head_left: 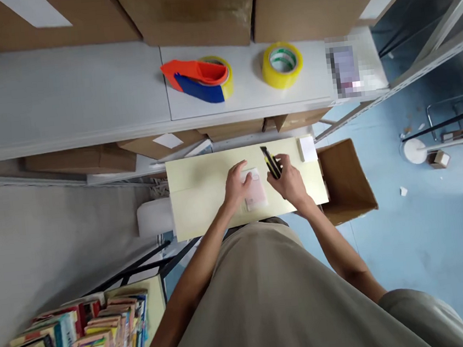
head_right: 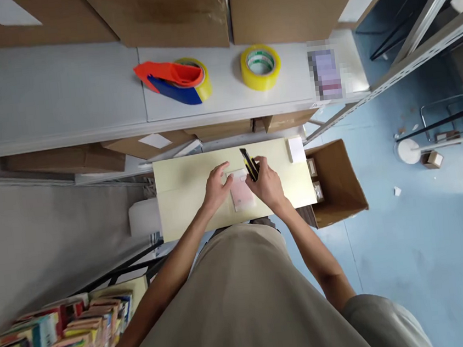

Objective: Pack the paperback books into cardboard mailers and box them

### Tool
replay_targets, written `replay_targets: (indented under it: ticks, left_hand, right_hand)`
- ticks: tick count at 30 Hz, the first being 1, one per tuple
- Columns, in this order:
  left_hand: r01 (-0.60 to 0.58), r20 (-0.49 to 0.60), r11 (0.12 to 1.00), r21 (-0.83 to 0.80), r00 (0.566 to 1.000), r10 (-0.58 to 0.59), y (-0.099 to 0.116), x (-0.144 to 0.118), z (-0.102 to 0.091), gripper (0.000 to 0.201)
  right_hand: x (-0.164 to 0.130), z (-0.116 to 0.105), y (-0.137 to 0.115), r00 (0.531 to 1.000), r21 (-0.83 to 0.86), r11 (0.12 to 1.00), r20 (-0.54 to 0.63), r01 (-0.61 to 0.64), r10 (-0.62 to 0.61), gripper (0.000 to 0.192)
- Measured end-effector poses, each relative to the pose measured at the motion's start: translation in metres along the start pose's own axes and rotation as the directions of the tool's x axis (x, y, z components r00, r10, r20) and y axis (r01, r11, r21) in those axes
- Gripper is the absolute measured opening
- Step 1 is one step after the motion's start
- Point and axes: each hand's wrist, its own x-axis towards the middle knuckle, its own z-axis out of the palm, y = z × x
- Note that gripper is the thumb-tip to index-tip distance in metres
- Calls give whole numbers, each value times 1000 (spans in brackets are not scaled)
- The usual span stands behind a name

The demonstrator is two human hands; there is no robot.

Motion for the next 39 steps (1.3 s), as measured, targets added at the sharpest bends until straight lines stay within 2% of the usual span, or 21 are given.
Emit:
replay_targets:
  ticks: [3,5,7,9,11,13,16,19,21,24,25,27,29,30,32,35,37,39]
  left_hand:
    - [-159,-104,982,-104,983,148,77,21,-20,45]
    - [-210,-163,971,-116,968,190,120,31,-32,45]
    - [-248,-219,961,-127,951,216,148,36,-40,45]
    - [-276,-267,951,-140,935,232,157,35,-43,43]
    - [-275,-293,950,-149,930,223,147,28,-41,41]
    - [-220,-299,963,-158,940,166,122,18,-34,39]
    - [-41,-285,983,-181,958,-12,74,-4,-20,38]
    - [181,-200,963,-200,955,-221,28,-27,-6,35]
    - [292,-114,938,-187,942,-316,3,-41,2,34]
    - [439,-8,897,-52,898,-440,-24,-56,15,34]
    - [480,34,877,27,876,-480,-32,-60,21,35]
    - [516,127,840,168,834,-538,-45,-64,34,37]
    - [516,199,824,236,804,-560,-55,-66,49,37]
    - [513,222,823,244,797,-562,-59,-66,56,37]
    - [507,247,826,246,791,-559,-66,-64,69,40]
    - [503,266,830,243,788,-555,-75,-60,84,43]
    - [507,274,831,229,785,-555,-80,-59,89,42]
    - [512,283,835,202,786,-550,-84,-61,93,41]
  right_hand:
    - [67,-42,-24,953,-45,977,-212,210,-215,50]
    - [115,-63,-46,924,-121,958,-256,260,-283,50]
    - [158,-75,-69,922,-175,949,-243,263,-300,46]
    - [191,-79,-88,937,-226,946,-208,234,-281,42]
    - [211,-77,-101,955,-284,939,-165,193,-246,39]
    - [224,-72,-106,968,-335,929,-129,160,-214,37]
    - [237,-62,-103,969,-353,922,-124,158,-213,39]
    - [238,-52,-90,941,-311,921,-168,232,-294,46]
    - [223,-44,-73,907,-278,907,-194,316,-375,51]
    - [173,-19,-34,861,-208,877,-192,433,-470,55]
    - [151,-7,-18,862,-172,875,-169,452,-478,55]
    - [103,25,19,898,-91,897,-52,432,-437,51]
    - [58,61,56,932,-14,942,149,335,-330,48]
    - [40,79,72,926,8,967,287,254,-246,49]
    - [14,110,100,870,19,999,491,34,-39,50]
    - [1,142,122,800,105,944,566,-312,201,51]
    - [5,155,127,785,170,889,558,-424,268,51]
    - [12,166,126,781,204,858,548,-472,299,47]
